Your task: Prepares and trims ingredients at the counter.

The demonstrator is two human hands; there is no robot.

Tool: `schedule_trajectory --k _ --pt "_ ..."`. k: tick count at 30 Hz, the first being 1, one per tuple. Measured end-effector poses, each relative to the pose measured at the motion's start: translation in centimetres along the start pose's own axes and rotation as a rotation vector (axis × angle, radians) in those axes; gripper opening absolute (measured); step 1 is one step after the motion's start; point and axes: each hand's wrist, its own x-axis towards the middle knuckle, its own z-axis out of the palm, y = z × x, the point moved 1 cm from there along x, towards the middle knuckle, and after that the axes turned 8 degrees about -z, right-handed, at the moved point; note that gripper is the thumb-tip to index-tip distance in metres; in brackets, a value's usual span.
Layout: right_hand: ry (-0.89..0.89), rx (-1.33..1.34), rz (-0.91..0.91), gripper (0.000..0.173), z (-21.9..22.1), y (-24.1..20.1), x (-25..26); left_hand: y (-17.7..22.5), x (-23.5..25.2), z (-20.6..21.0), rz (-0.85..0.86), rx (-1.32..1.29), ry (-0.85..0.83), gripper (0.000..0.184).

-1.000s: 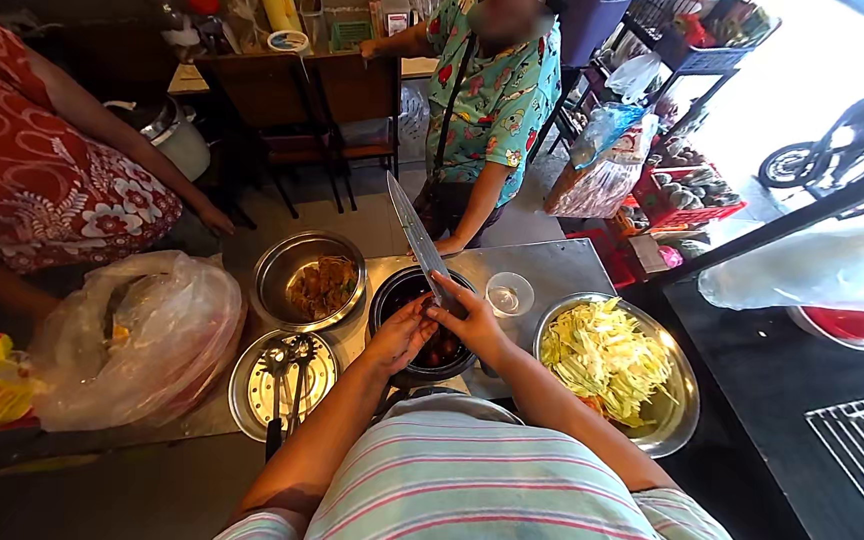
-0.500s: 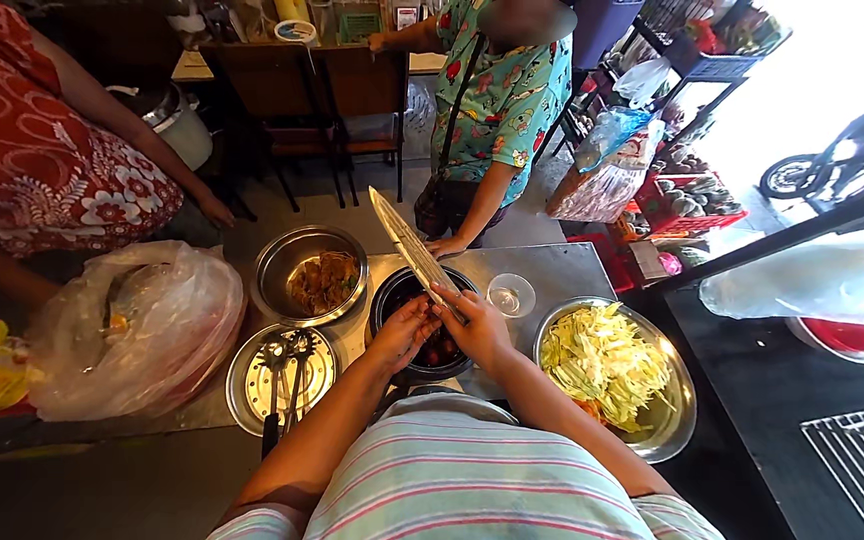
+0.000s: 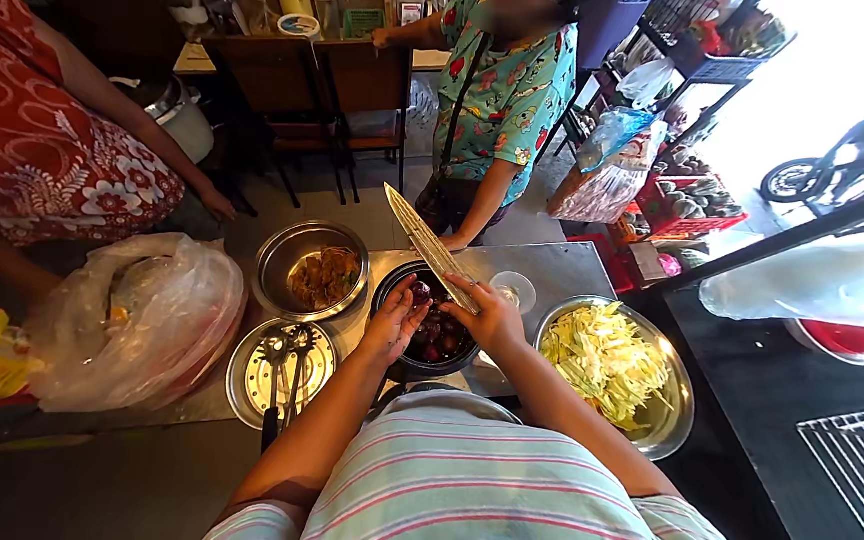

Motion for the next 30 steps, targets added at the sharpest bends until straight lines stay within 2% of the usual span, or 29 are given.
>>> schedule_trajectory --k 3,8,13,17,25,30 --pt "-0.046 -0.042 0.067 0.055 -0.3 0.1 0.2 0.1 -0.2 0.0 -0.012 -0.032 -0.049 0.044" --pt "0.056 -0.061 -0.051 0.04 0.4 0.2 0.0 -0.1 -0.3 0.1 -0.05 -0.027 -0.058 0.038" --pt "-0.009 -0.067 -0.074 0.064 0.6 -1.3 -0.1 -0.5 -0.6 0.8 -0.074 0.057 -0.074 0.031" --pt "0.022 -0.077 -0.085 0.061 0.7 -1.5 0.0 -0.5 -0.8 1.3 -0.094 0.049 -0.092 0.033" --pt "0.036 0.078 -0.067 0.056 0.4 -1.2 -0.1 -0.5 -0.9 0.4 -0.082 0.081 -0.295 0.043" --pt "-0.009 0.146 -0.068 0.067 -0.1 -1.5 0.0 -0.3 -0.8 0.2 -0.066 0.104 -0.372 0.048"
